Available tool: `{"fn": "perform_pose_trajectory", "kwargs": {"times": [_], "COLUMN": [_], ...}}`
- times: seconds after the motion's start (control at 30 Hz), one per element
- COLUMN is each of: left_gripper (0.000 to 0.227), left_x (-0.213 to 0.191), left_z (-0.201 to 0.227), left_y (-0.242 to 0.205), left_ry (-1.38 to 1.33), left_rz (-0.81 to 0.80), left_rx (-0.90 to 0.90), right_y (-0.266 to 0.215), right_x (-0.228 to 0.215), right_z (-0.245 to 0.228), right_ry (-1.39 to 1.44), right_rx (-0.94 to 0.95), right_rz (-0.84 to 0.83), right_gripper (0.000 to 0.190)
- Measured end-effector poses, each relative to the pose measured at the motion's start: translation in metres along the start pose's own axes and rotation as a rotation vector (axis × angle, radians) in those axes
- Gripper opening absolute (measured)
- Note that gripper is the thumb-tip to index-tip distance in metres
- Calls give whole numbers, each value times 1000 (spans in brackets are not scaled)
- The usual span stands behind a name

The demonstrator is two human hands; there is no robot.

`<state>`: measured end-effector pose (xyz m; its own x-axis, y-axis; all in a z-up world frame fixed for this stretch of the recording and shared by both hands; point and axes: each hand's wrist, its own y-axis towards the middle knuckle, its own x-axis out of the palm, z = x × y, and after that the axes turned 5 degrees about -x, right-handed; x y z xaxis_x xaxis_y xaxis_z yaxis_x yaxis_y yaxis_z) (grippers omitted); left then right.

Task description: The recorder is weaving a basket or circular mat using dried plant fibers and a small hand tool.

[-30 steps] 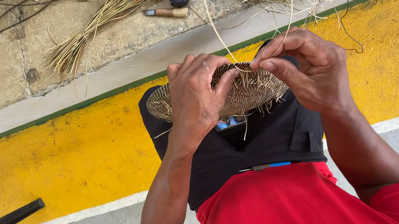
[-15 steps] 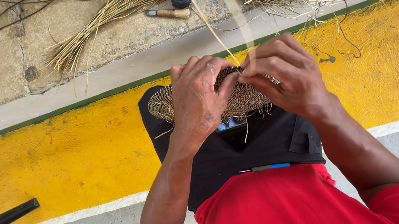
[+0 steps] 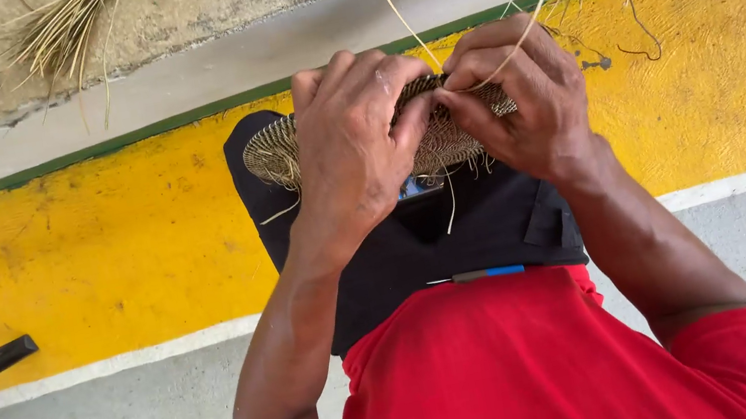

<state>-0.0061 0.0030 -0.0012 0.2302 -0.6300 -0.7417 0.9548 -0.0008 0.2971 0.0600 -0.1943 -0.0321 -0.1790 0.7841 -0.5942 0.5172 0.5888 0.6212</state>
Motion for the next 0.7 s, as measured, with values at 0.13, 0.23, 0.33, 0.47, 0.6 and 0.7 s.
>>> {"fn": "perform_pose_trajectory", "kwargs": {"times": [0.13, 0.23, 0.33, 0.47, 0.6, 0.7], "left_gripper": [24, 24, 24, 25, 27, 26], "left_x": [0, 0, 0, 1, 2, 2], "left_z": [2, 2, 2, 2, 2, 2], "left_y": [-3, 1, -2, -4, -5, -5], "left_ry": [8, 22, 14, 15, 3, 18], "left_rz": [23, 38, 27, 28, 37, 38], "left_rx": [2, 10, 6, 28, 25, 20], "right_y": [0, 5, 7, 9, 5, 5], "right_x": [-2, -8, -14, -18, -12, -10], "right_z": [-9, -8, -10, -11, -8, -6], "right_ry": [-3, 1, 24, 42, 4, -40], "right_rx": [41, 35, 60, 78, 54, -3], "right_rz": [20, -4, -39, -41, -6, 4], "right_gripper": [26, 25, 24, 24, 23, 24]}}
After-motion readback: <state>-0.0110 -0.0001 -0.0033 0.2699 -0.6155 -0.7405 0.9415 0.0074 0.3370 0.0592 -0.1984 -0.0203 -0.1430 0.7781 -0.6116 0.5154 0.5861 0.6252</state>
